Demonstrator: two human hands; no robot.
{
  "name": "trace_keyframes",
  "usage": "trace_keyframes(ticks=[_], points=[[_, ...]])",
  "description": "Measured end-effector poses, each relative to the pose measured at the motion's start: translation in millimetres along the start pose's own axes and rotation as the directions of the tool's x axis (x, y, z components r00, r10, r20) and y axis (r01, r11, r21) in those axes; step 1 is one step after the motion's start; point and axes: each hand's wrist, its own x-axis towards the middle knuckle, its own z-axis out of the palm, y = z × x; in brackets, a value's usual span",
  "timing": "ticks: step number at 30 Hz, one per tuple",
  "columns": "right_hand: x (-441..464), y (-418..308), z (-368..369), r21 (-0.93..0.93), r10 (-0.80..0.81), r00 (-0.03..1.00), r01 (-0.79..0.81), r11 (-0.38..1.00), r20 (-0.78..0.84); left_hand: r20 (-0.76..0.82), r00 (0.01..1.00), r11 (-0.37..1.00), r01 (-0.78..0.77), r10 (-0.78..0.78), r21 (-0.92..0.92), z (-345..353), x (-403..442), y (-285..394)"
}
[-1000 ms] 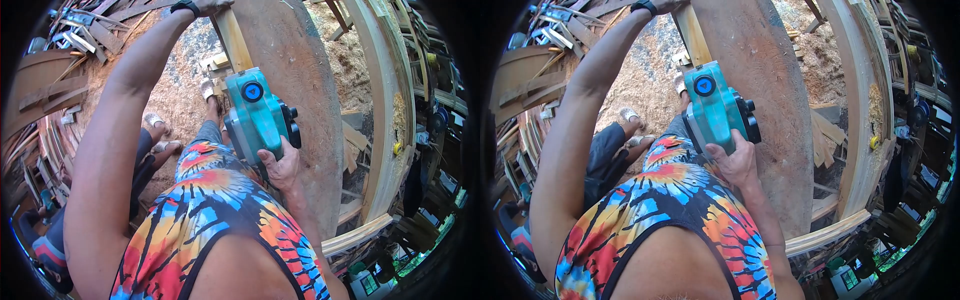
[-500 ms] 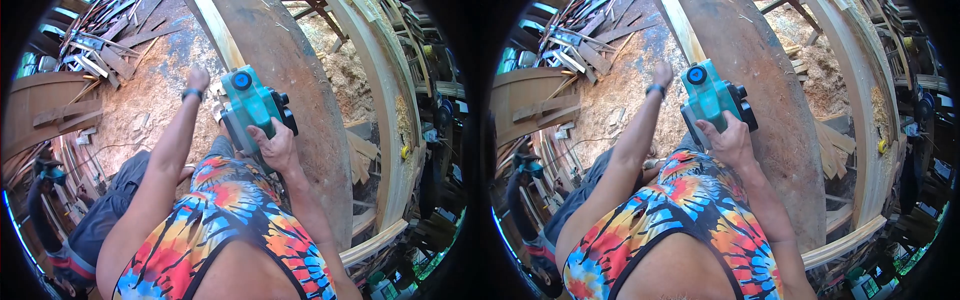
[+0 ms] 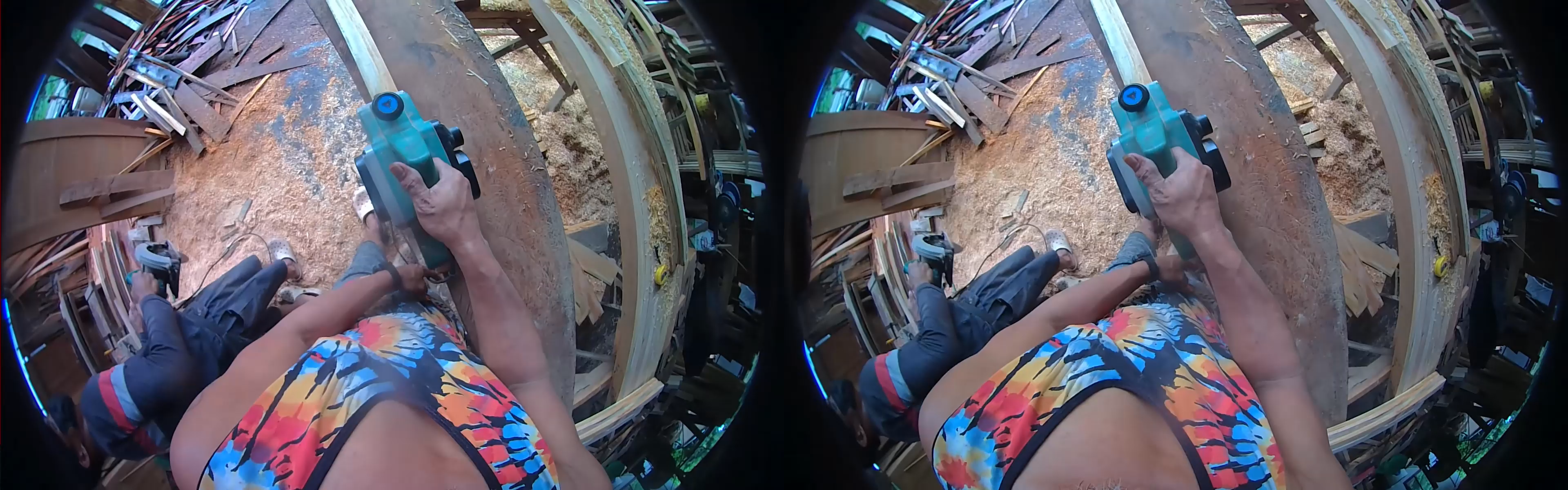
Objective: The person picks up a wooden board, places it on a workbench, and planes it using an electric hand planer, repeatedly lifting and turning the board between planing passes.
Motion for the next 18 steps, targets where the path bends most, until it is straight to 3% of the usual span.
trace_keyframes(ticks=[1, 2, 5, 6, 8, 10, 13, 14, 17, 18], points=[[3.8, -2.2, 0.7, 0.011, 0.013, 1.0, -0.013, 1.0, 0.007, 0.054, 0.997, 0.997, 0.059, -0.061, 0.047, -4.9, -2.8, 4.5], [8.9, -5.1, 0.8, 0.024, 0.025, 1.0, -0.025, 0.999, 0.013, 0.128, 0.953, 0.95, 0.25, -0.276, 0.186, -30.6, -5.0, 37.1], [22.2, -6.0, 6.2, 0.035, -0.006, 1.0, 0.007, 0.999, -0.025, -0.048, 0.965, 0.954, 0.264, -0.259, 0.14, -23.1, -11.9, -28.8], [26.2, -5.0, 7.8, 0.033, -0.025, 0.999, 0.027, 0.999, -0.048, -0.122, 0.966, 0.971, 0.218, -0.23, -0.1, -16.6, -19.4, -65.4], [32.7, -7.7, 8.8, 0.03, -0.036, 0.998, 0.038, 0.999, -0.049, -0.266, 0.927, 0.929, 0.318, -0.263, 0.19, -32.6, -33.3, -78.8], [39.2, -8.5, 9.4, 0.02, -0.034, 0.998, 0.035, 0.999, -0.049, -0.095, 0.874, 0.816, 0.481, -0.477, 0.32, -71.9, -42.5, -45.8], [52.9, -12.5, 11.8, 0.012, -0.02, 0.999, 0.021, 1.0, -0.037, -0.314, 0.774, 0.833, 0.537, -0.549, -0.133, -82.6, -57.6, -64.4], [57.2, -14.7, 12.2, 0.022, -0.013, 1.0, 0.013, 1.0, -0.027, -0.354, 0.76, 0.836, 0.525, -0.545, -0.161, -101.9, -66.8, -40.4], [72.9, -19.4, 14.2, 0.022, -0.015, 1.0, 0.015, 1.0, -0.023, -0.604, 0.562, 0.807, 0.526, -0.566, -0.267, -116.8, -66.2, -35.8], [78.4, -20.5, 15.8, 0.018, -0.019, 1.0, 0.019, 1.0, -0.025, -0.638, 0.531, 0.791, 0.574, -0.557, -0.212, -125.7, -67.5, -26.9]])
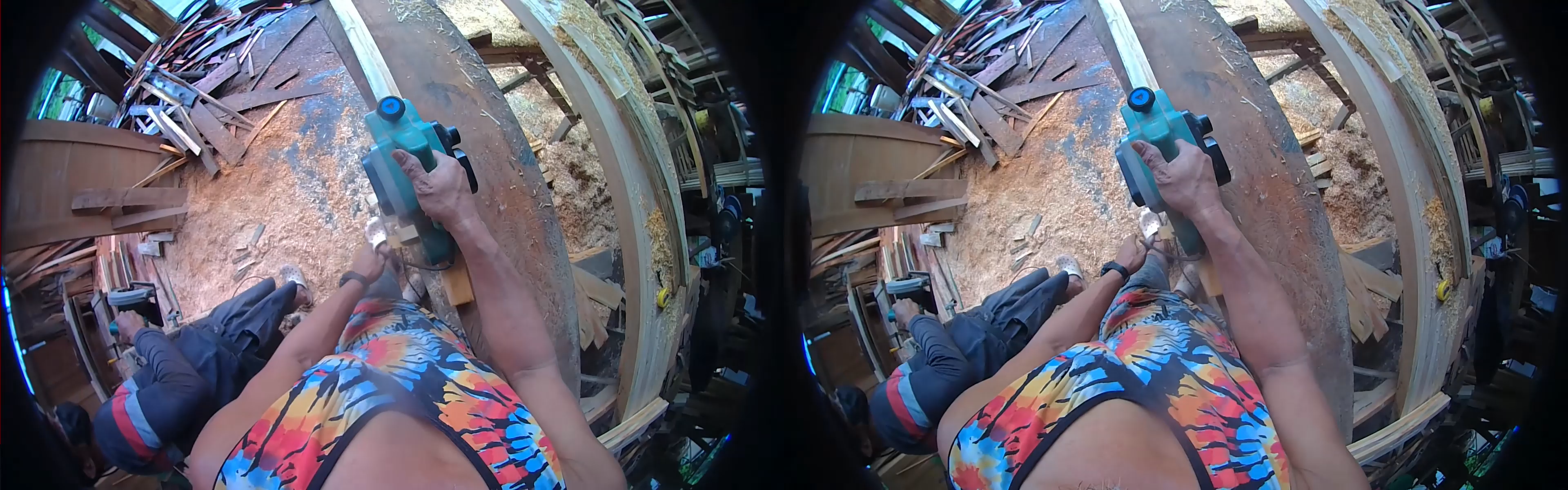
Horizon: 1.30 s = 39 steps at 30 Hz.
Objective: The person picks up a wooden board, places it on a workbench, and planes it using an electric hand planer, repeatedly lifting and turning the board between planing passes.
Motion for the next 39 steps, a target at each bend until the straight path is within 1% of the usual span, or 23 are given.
trace_keyframes(ticks=[1, 2, 3, 4, 7, 8, 11, 12, 15, 16, 19, 20, 23, 24, 27, 28, 31, 32, 34, 35, 36, 39], points=[[5.2, -1.8, 1.4, -0.005, -0.004, 1.0, 0.004, 1.0, 0.001, 0.033, 0.98, 0.958, 0.196, -0.194, -0.21, -6.9, -0.8, 9.6], [10.6, -3.9, 2.4, -0.011, -0.009, 1.0, 0.009, 1.0, 0.002, 0.106, 0.924, 0.835, 0.378, -0.367, -0.401, -14.2, -3.9, 24.8], [17.1, -5.9, 3.3, -0.018, -0.015, 1.0, 0.015, 1.0, 0.003, 0.215, 0.837, 0.64, 0.528, -0.503, -0.558, -19.2, -3.0, 33.4], [24.8, -6.6, 4.6, -0.012, -0.026, 1.0, 0.026, 1.0, 0.006, 0.315, 0.802, 0.529, 0.578, -0.507, -0.621, -16.4, 5.4, 28.7], [44.3, -8.9, 9.6, -0.003, -0.038, 0.999, 0.038, 0.999, 0.02, 0.39, 0.887, 0.283, 0.451, -0.247, -0.846, -4.8, 13.9, 23.0], [50.5, -12.5, 10.0, -0.008, -0.041, 0.999, 0.041, 0.999, 0.025, 0.351, 0.924, 0.33, 0.381, -0.15, -0.864, -8.1, 11.7, 28.4], [71.7, -22.7, 11.6, -0.048, -0.034, 0.999, 0.036, 0.998, 0.033, 0.167, 0.973, 0.382, 0.216, -0.157, -0.899, -15.9, 16.2, 52.6], [79.7, -22.0, 14.0, -0.041, -0.043, 0.999, 0.044, 0.998, 0.031, 0.146, 0.975, 0.379, 0.199, -0.165, -0.904, -19.3, 18.3, 57.8], [100.0, -26.6, 20.9, -0.004, -0.076, 0.997, 0.076, 0.997, 0.018, 0.046, 0.991, 0.429, 0.096, -0.125, -0.898, -31.4, 27.6, 72.2], [108.4, -26.9, 22.5, -0.009, -0.075, 0.997, 0.075, 0.997, 0.023, 0.033, 0.993, 0.37, 0.072, -0.109, -0.926, -29.7, 36.8, 68.0], [124.7, -37.0, 24.7, -0.027, -0.043, 0.999, 0.044, 0.999, 0.024, 0.007, 0.999, 0.383, 0.023, -0.042, -0.924, -45.8, 47.9, 83.4], [130.6, -41.2, 25.6, -0.026, -0.034, 0.999, 0.034, 0.999, 0.025, 0.022, 0.999, 0.355, 0.037, -0.045, -0.934, -51.6, 52.0, 88.4], [150.4, -55.7, 26.7, -0.053, 0.0, 0.999, 0.003, 0.999, 0.051, -0.05, 0.995, 0.382, -0.014, -0.083, -0.924, -59.2, 63.7, 102.9], [157.2, -59.5, 27.2, -0.068, 0.015, 0.998, -0.01, 0.998, 0.063, -0.001, 1.0, 0.353, 0.003, -0.012, -0.936, -63.7, 69.6, 100.8], [184.3, -58.9, 36.8, -0.055, -0.082, 0.997, 0.081, 0.995, -0.006, -0.097, 0.995, 0.446, -0.103, 0.037, -0.889, -62.3, 86.9, 104.3], [193.8, -58.7, 40.4, -0.059, -0.103, 0.994, 0.102, 0.993, -0.025, -0.107, 0.99, 0.382, -0.135, 0.094, -0.914, -57.3, 97.7, 95.9], [208.0, -72.2, 42.9, 0.001, -0.099, 0.995, 0.099, 0.995, -0.022, -0.14, 0.988, 0.442, -0.152, 0.059, -0.884, -79.4, 94.1, 126.1], [214.5, -74.8, 44.8, 0.002, -0.094, 0.995, 0.094, 0.996, -0.023, -0.14, 0.988, 0.426, -0.155, 0.066, -0.891, -86.3, 96.6, 132.0], [229.0, -80.3, 47.7, 0.007, -0.081, 0.996, 0.081, 0.997, -0.029, -0.119, 0.991, 0.477, -0.135, 0.064, -0.869, -99.0, 103.5, 141.9], [238.4, -82.9, 49.5, -0.014, -0.075, 0.997, 0.074, 0.997, -0.031, -0.109, 0.992, 0.501, -0.125, 0.062, -0.857, -106.0, 105.5, 146.6], [247.8, -85.4, 50.8, -0.035, -0.069, 0.997, 0.068, 0.997, -0.032, -0.145, 0.988, 0.493, -0.15, 0.047, -0.857, -109.5, 105.9, 153.0], [265.5, -96.3, 52.1, -0.072, -0.029, 1.0, 0.028, 0.997, -0.009, -0.102, 0.99, 0.49, -0.135, 0.094, -0.861, -122.3, 111.8, 163.2]])
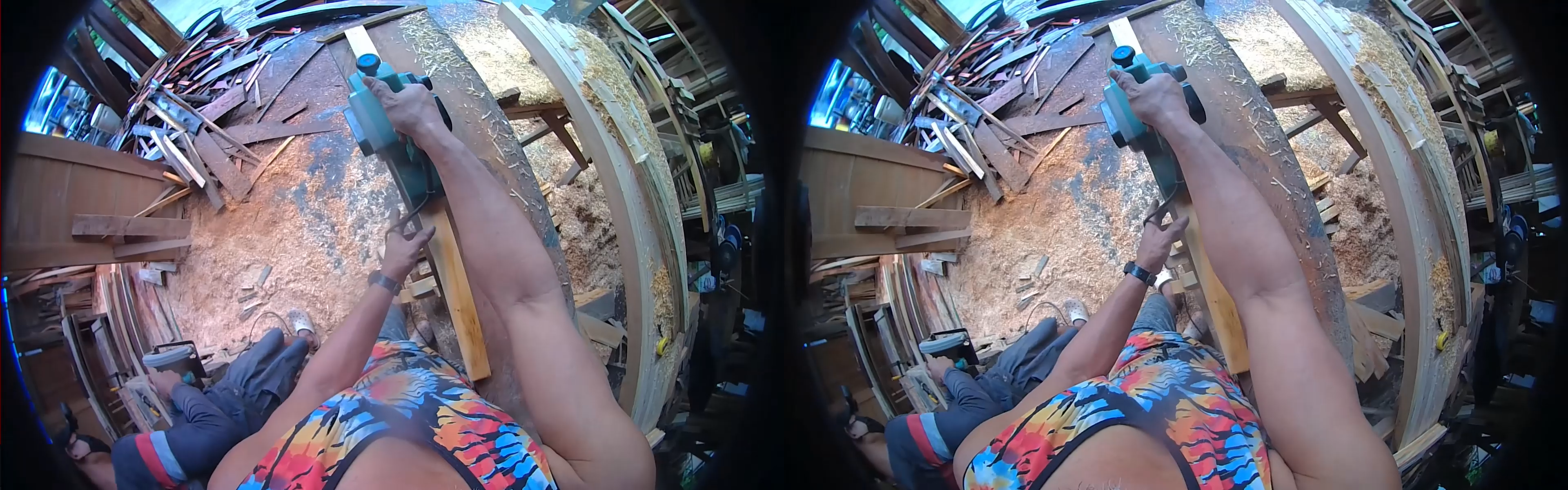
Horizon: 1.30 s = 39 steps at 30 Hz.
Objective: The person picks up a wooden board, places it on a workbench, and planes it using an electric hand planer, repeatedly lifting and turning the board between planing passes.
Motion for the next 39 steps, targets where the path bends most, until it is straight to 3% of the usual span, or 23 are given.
trace_keyframes(ticks=[7, 11, 13, 19, 22, 23, 26, 27, 30, 31, 34, 37, 39], points=[[47.5, -18.2, 7.1, -0.052, -0.013, 1.0, 0.014, 0.999, 0.008, 0.069, 0.984, 0.983, -0.171, 0.167, 0.066, 5.7, 6.5, 8.1], [78.9, -29.0, 10.3, -0.11, -0.001, 1.0, 0.002, 0.994, 0.011, 0.086, 0.991, 0.979, -0.114, 0.101, 0.171, 3.3, 1.3, 24.1], [90.0, -37.4, 9.8, -0.135, 0.016, 0.999, -0.012, 0.991, 0.032, 0.113, 0.989, 0.981, -0.112, 0.095, 0.158, -5.7, 11.6, -2.7], [143.7, -40.6, 25.0, -0.101, -0.06, 0.998, 0.059, 0.993, -0.002, 0.178, 0.984, 0.997, -0.029, 0.016, 0.07, -6.5, 6.6, 14.0], [156.2, -51.6, 26.5, -0.132, -0.062, 0.998, 0.061, 0.989, 0.0, 0.184, 0.981, 0.989, -0.084, 0.061, 0.12, -10.9, 12.2, 2.5], [161.3, -54.4, 27.6, -0.128, -0.076, 0.997, 0.074, 0.989, -0.008, 0.172, 0.985, 0.992, 0.008, -0.03, 0.124, -9.2, 6.9, 16.1], [177.2, -61.6, 30.5, -0.107, -0.101, 0.994, 0.096, 0.99, -0.039, 0.172, 0.984, 0.981, 0.006, -0.04, 0.194, -11.2, 8.5, 10.4], [186.0, -62.3, 33.4, -0.107, -0.113, 0.992, 0.107, 0.989, -0.049, 0.166, 0.985, 0.974, -0.071, 0.036, 0.215, -10.2, 10.2, 3.7], [211.0, -71.7, 36.4, -0.082, -0.096, 0.994, 0.091, 0.992, -0.058, 0.12, 0.992, 0.944, 0.007, -0.049, 0.33, -9.8, 7.4, 1.7], [220.1, -76.5, 37.3, -0.077, -0.094, 0.994, 0.089, 0.993, -0.061, 0.14, 0.989, 0.981, -0.075, 0.05, 0.181, -8.1, 10.7, -11.1], [258.7, -82.9, 41.1, -0.082, -0.118, 0.985, 0.108, 0.991, -0.13, 0.176, 0.982, 0.993, -0.085, 0.069, 0.084, -1.8, 6.4, 12.9], [268.1, -88.2, 37.2, -0.093, -0.071, 0.991, 0.061, 0.994, -0.116, 0.149, 0.987, 0.985, -0.079, 0.056, 0.152, -1.1, 8.3, 15.1], [259.7, -74.3, 33.6, -0.123, -0.142, 0.978, 0.123, 0.985, -0.154, 0.139, 0.99, 0.983, -0.033, 0.008, 0.179, -2.4, 6.0, 20.4]])
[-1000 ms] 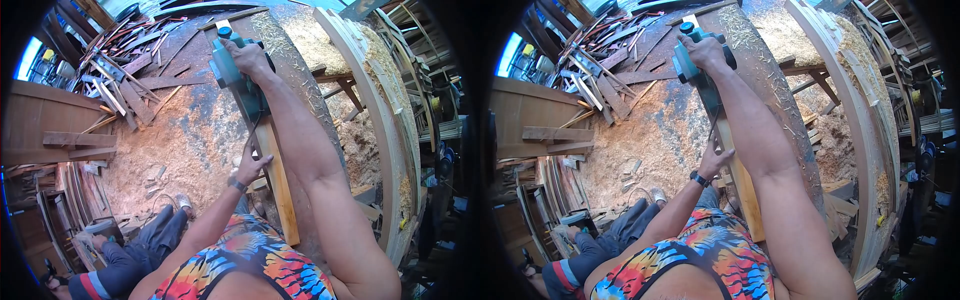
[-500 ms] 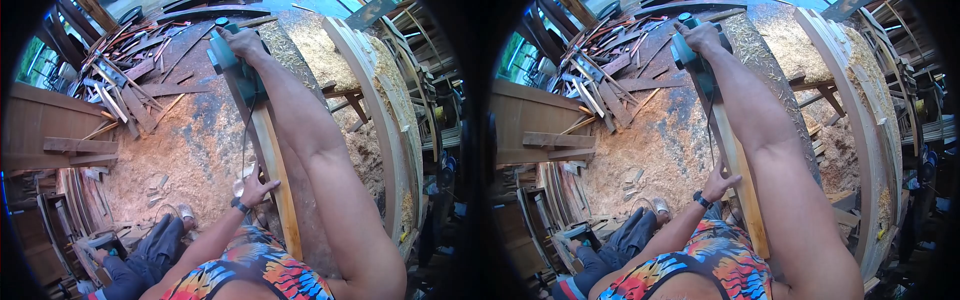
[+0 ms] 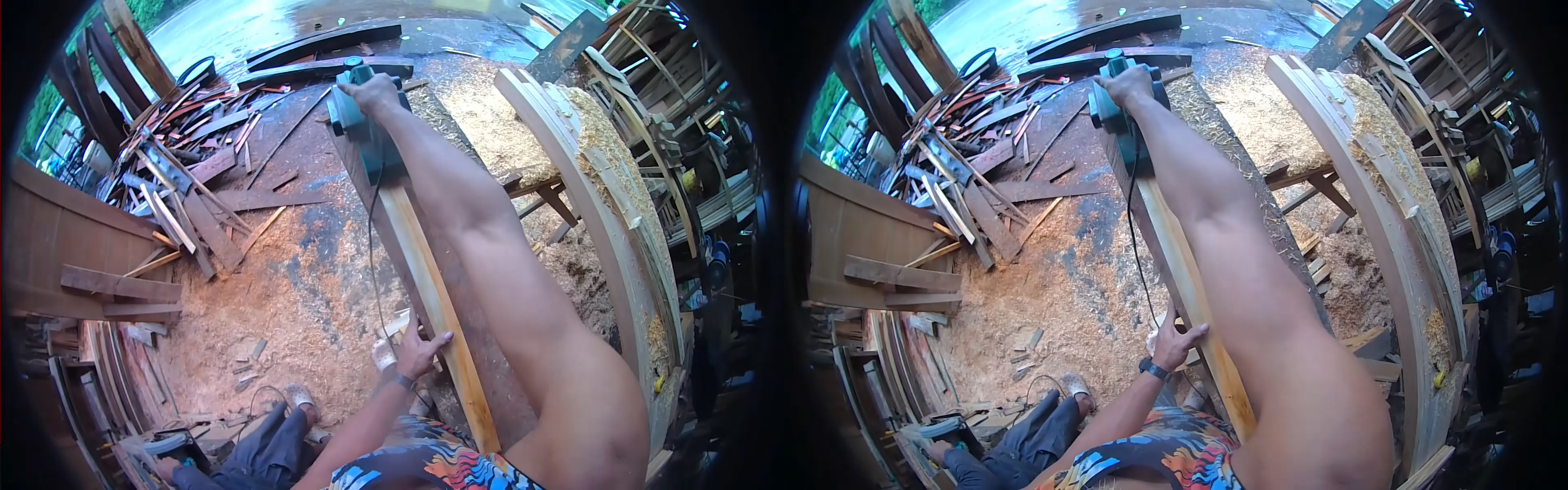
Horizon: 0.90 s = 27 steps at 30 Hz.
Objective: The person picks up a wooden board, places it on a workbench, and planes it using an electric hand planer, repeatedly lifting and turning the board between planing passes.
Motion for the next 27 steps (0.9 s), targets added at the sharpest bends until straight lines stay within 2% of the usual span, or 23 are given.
trace_keyframes(ticks=[1, 2, 3, 4, 5, 6, 7, 8, 9, 11, 13, 14, 16, 17, 18, 19, 20, 23, 24, 25, 27], points=[[-8.4, 9.9, -0.2, -0.018, -0.032, 0.999, 0.032, 0.999, -0.011, 0.0, 1.0, 1.0, 0.03, -0.03, -0.005, -0.4, -2.2, 2.6], [-34.7, 13.4, -7.0, 0.0, -0.109, 0.989, 0.11, 0.994, -0.099, -0.002, 0.998, 0.998, 0.059, -0.059, -0.015, -0.7, -3.8, 6.5], [-62.8, 16.9, -18.2, 0.003, -0.145, 0.986, 0.146, 0.989, -0.086, -0.004, 0.996, 0.996, 0.086, -0.086, -0.027, -0.1, -5.2, 10.2], [-96.3, 17.5, -29.9, 0.042, -0.168, 0.983, 0.171, 0.984, -0.08, 0.013, 0.998, 0.996, 0.066, -0.066, -0.057, -0.7, -3.8, 3.9], [-125.5, 27.5, -35.5, 0.1, -0.252, 0.955, 0.269, 0.958, -0.157, 0.032, 0.999, 0.999, 0.026, -0.027, 0.026, -6.1, -0.6, -5.6], [-158.3, 32.9, -46.9, 0.129, -0.207, 0.971, 0.222, 0.966, -0.122, 0.064, 0.996, 0.996, 0.051, -0.056, 0.076, -14.1, -2.3, -6.7], [-194.2, 40.5, -58.9, 0.269, -0.173, 0.982, 0.188, 0.945, -0.079, 0.092, 0.992, 0.989, 0.071, -0.083, 0.126, -25.3, -0.7, -6.6], [-230.2, 46.7, -70.1, 0.402, -0.145, 0.989, 0.146, 0.904, -0.034, 0.141, 0.979, 0.988, 0.136, -0.145, 0.072, -40.4, 3.6, -14.3], [-268.1, 50.2, -79.8, 0.396, -0.203, 0.973, 0.23, 0.889, -0.109, 0.199, 0.958, 0.978, 0.208, -0.208, 0.02, -54.5, 4.9, -29.7], [-337.0, 71.5, -101.1, 0.408, -0.097, 0.991, 0.126, 0.904, -0.09, 0.138, 0.95, 0.95, 0.295, -0.28, -0.099, -79.1, 5.7, -65.8], [-406.4, 85.0, -127.4, 0.459, 0.041, 0.998, -0.01, 0.888, -0.058, 0.044, 0.965, 0.959, 0.25, -0.258, 0.134, -100.2, 16.6, -131.2], [-433.0, 88.5, -139.8, 0.52, 0.106, 0.993, -0.067, 0.852, -0.045, -0.038, 0.972, 0.942, 0.234, -0.232, 0.24, -93.8, 1.9, -108.4], [-478.1, 103.2, -168.3, 0.48, 0.168, 0.985, -0.128, 0.868, -0.041, -0.06, 0.991, 0.944, 0.134, -0.121, 0.3, -82.6, -6.0, -125.9], [-511.0, 110.5, -183.7, 0.458, 0.221, 0.974, -0.179, 0.871, -0.041, -0.015, 0.991, 0.982, 0.136, -0.135, 0.132, -68.0, -13.5, -126.0], [-529.3, 105.3, -201.7, 0.403, 0.251, 0.967, -0.217, 0.889, -0.033, 0.007, 0.991, 0.985, 0.129, -0.131, 0.119, -52.3, -28.6, -108.5], [-549.7, 113.9, -218.2, 0.353, 0.319, 0.947, -0.292, 0.889, -0.021, 0.04, 0.979, 0.979, 0.199, -0.198, -0.035, -29.2, -47.4, -86.2], [-569.1, 120.0, -231.7, 0.34, 0.351, 0.936, -0.323, 0.883, -0.024, 0.077, 0.971, 0.972, 0.231, -0.228, -0.04, -9.1, -61.9, -76.1], [-610.6, 139.8, -266.9, 0.334, 0.379, 0.925, -0.345, 0.877, -0.04, 0.184, 0.957, 0.973, 0.231, -0.225, -0.014, 40.5, -94.7, -116.5], [-620.9, 148.0, -276.3, 0.337, 0.376, 0.926, -0.342, 0.877, -0.039, 0.236, 0.918, 0.944, 0.329, -0.32, -0.002, 48.7, -109.9, -101.6], [-629.0, 156.3, -282.7, 0.345, 0.391, 0.919, -0.35, 0.871, -0.054, 0.203, 0.953, 0.972, 0.203, -0.225, 0.122, 57.6, -124.6, -105.4], [-641.4, 173.6, -294.6, 0.36, 0.406, 0.911, -0.355, 0.863, -0.074, 0.157, 0.988, 0.93, -0.057, -0.001, 0.363, 74.6, -153.7, -133.5]])
